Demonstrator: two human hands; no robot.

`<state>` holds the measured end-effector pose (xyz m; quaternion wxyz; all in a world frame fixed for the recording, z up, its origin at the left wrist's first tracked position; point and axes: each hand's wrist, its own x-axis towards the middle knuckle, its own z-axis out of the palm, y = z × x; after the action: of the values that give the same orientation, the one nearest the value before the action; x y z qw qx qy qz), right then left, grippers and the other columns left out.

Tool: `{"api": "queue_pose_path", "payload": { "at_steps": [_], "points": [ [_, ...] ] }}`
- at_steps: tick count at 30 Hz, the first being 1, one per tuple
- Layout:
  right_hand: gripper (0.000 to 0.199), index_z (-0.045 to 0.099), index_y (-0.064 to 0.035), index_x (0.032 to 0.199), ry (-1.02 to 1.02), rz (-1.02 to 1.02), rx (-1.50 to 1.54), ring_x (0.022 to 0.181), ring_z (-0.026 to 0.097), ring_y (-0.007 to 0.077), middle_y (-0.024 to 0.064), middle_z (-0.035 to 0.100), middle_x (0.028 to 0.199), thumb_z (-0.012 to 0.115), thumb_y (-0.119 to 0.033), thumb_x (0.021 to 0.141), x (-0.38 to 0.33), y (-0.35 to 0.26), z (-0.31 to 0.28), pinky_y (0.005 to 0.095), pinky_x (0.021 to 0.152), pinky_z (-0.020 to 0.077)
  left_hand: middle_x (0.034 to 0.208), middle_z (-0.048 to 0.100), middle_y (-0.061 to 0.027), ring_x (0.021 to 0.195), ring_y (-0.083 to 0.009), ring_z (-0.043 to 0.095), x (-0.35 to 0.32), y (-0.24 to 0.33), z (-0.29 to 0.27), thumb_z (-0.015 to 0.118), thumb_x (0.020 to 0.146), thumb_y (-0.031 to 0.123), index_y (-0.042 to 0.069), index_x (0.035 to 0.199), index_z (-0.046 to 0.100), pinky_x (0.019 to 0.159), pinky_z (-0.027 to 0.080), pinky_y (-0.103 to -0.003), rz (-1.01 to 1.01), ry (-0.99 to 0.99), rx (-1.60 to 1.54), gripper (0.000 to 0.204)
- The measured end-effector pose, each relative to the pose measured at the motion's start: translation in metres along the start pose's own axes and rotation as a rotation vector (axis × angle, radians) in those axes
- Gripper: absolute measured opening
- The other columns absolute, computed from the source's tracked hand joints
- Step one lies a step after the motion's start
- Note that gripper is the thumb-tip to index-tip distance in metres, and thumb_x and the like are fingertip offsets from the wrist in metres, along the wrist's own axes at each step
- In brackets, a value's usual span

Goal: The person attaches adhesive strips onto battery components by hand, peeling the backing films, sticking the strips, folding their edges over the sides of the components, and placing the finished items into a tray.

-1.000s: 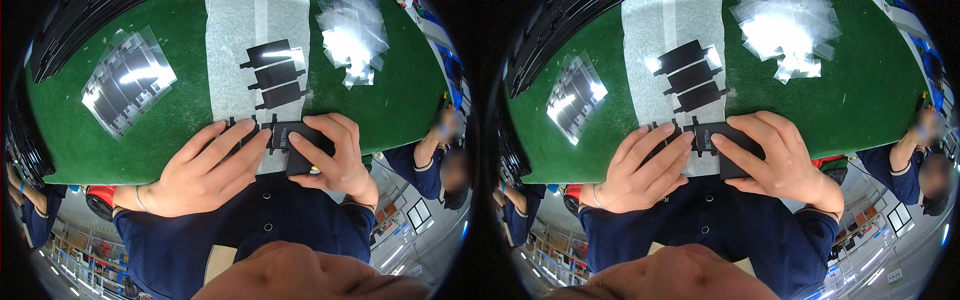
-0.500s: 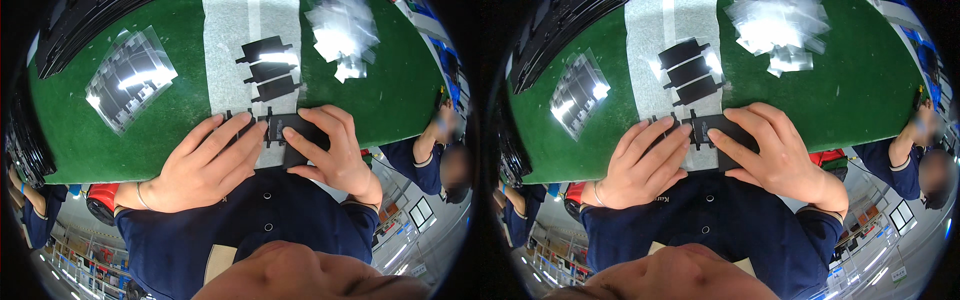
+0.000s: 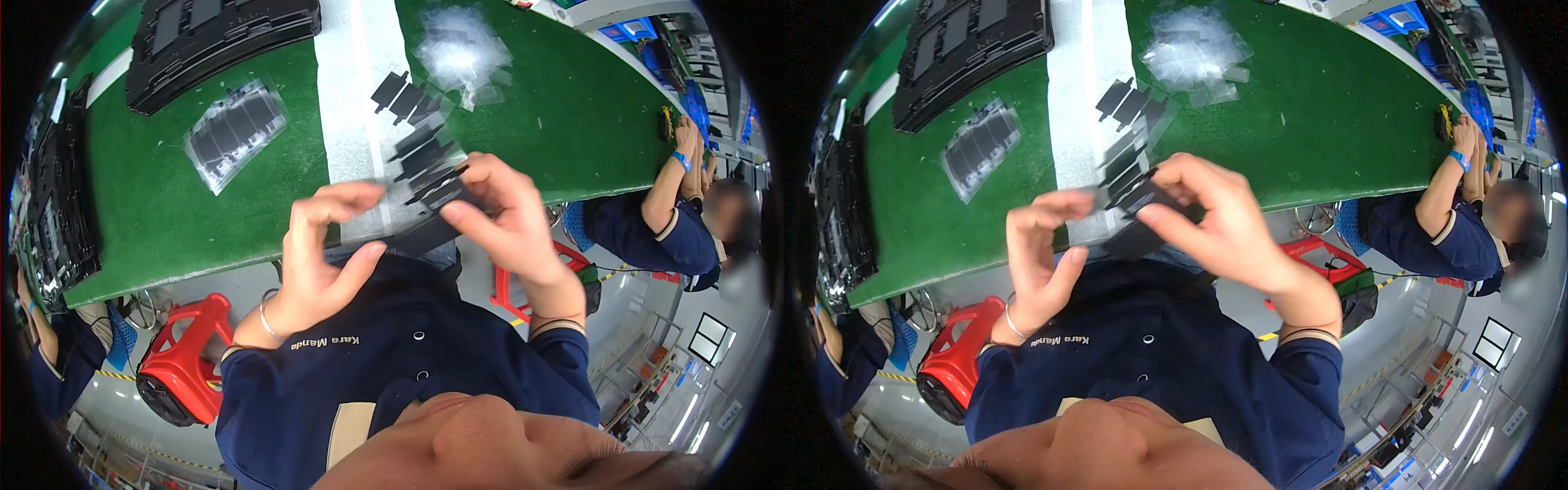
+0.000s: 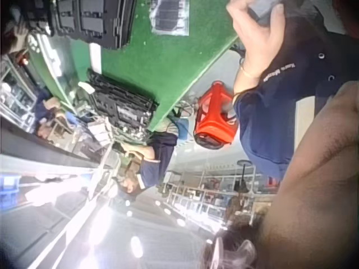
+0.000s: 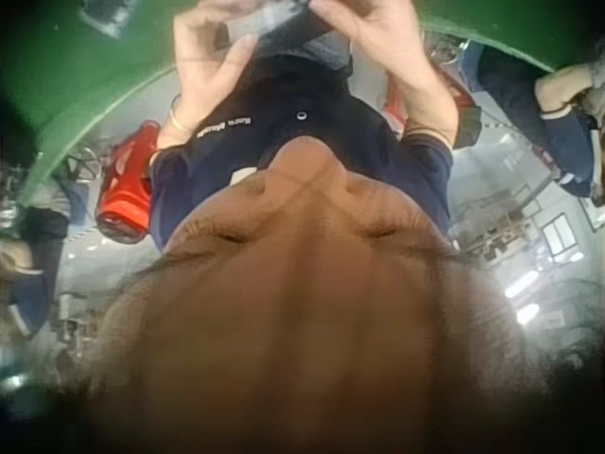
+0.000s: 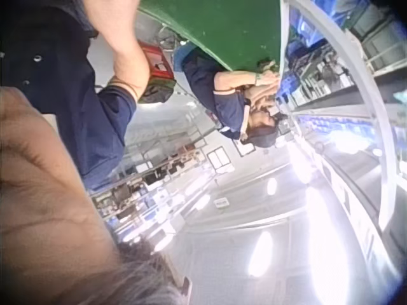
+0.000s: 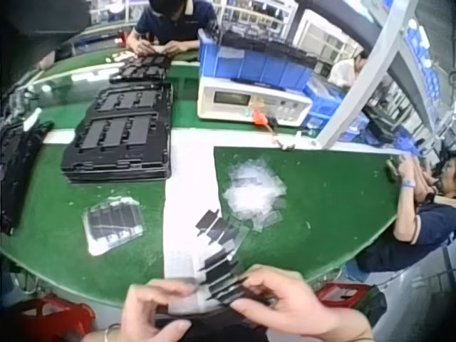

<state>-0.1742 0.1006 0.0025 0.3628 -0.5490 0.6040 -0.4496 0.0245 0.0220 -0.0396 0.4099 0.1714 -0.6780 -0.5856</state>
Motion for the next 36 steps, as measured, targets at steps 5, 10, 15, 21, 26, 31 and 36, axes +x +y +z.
{"api": "queue_pose_path", "payload": {
  "at_steps": [5, 10, 15, 21, 26, 31, 36],
  "points": [
    [0.027, 0.044, -0.0010, 0.094, 0.126, -0.030, 0.545, 0.089, 0.057, 0.0134, 0.0066, 0.050, 0.095, 0.064, 0.001, 0.077, -0.006, 0.004, 0.046, 0.0287, 0.078, 0.0488, 0.104, 0.058, -0.0185, 0.092, -0.0191, 0.059, 0.002, -0.002, 0.018, 0.062, 0.075, -0.007, 0.002, 0.111, 0.034, 0.083, 0.046, -0.029, -0.097, 0.132, -0.311, 0.046],
    [0.017, 0.046, -0.0050, 0.090, 0.224, -0.169, 0.329, 0.068, 0.045, 0.0047, -0.0011, 0.047, 0.079, 0.061, -0.006, 0.081, 0.001, 0.005, 0.039, 0.0186, 0.056, 0.0337, 0.094, 0.063, -0.0159, 0.083, -0.0183, 0.062, 0.000, 0.003, 0.018, 0.062, 0.075, -0.007, 0.003, 0.111, 0.035, 0.077, 0.048, -0.028, -0.100, 0.179, -0.256, 0.046],
    [0.012, 0.050, -0.0028, 0.080, 0.087, -0.020, 0.616, 0.058, 0.038, 0.0042, -0.0033, 0.045, 0.067, 0.051, -0.012, 0.088, 0.004, 0.000, 0.005, 0.0198, 0.052, 0.0297, 0.097, 0.061, -0.0187, 0.086, -0.0185, 0.062, 0.000, 0.004, 0.015, 0.060, 0.076, -0.010, 0.003, 0.103, 0.036, 0.077, 0.049, -0.027, -0.022, 0.066, -0.013, 0.039],
    [0.013, 0.054, -0.0024, 0.076, 0.394, 0.153, -0.148, 0.055, 0.041, 0.0070, -0.0017, 0.051, 0.066, 0.060, -0.012, 0.082, 0.007, 0.052, -0.042, 0.0233, 0.050, 0.0319, 0.097, 0.060, -0.0196, 0.086, -0.0201, 0.062, 0.005, 0.003, 0.010, 0.059, 0.076, -0.011, 0.003, 0.100, 0.037, 0.077, 0.050, -0.028, -0.167, 0.090, -0.267, 0.036],
    [0.019, 0.060, 0.0004, 0.081, 0.245, -0.134, 0.031, 0.062, 0.049, 0.0104, 0.0042, 0.057, 0.075, 0.072, -0.007, 0.068, -0.009, 0.032, -0.009, 0.0238, 0.055, 0.0388, 0.098, 0.058, -0.0189, 0.086, -0.0204, 0.062, 0.014, 0.000, 0.014, 0.060, 0.075, -0.012, 0.003, 0.100, 0.037, 0.077, 0.050, -0.029, -0.150, 0.062, -0.304, 0.038],
    [0.018, 0.060, 0.0035, 0.080, 0.148, -0.068, 0.329, 0.064, 0.051, 0.0101, 0.0056, 0.055, 0.075, 0.071, 0.000, 0.067, -0.010, 0.010, 0.024, 0.0242, 0.057, 0.0407, 0.098, 0.057, -0.0179, 0.086, -0.0204, 0.062, 0.022, 0.006, 0.020, 0.062, 0.075, -0.010, 0.003, 0.101, 0.037, 0.077, 0.050, -0.028, -0.104, 0.049, -0.310, 0.038],
    [0.014, 0.061, 0.0045, 0.079, 0.274, -0.110, 0.337, 0.065, 0.051, 0.0116, 0.0072, 0.056, 0.074, 0.069, 0.003, 0.068, -0.009, 0.009, 0.023, 0.0224, 0.057, 0.0400, 0.097, 0.057, -0.0100, 0.093, -0.0187, 0.055, 0.040, 0.016, 0.024, 0.069, 0.069, -0.004, 0.001, 0.109, 0.050, 0.079, 0.045, -0.029, 0.025, 0.106, -0.079, 0.045]
  ]
}}
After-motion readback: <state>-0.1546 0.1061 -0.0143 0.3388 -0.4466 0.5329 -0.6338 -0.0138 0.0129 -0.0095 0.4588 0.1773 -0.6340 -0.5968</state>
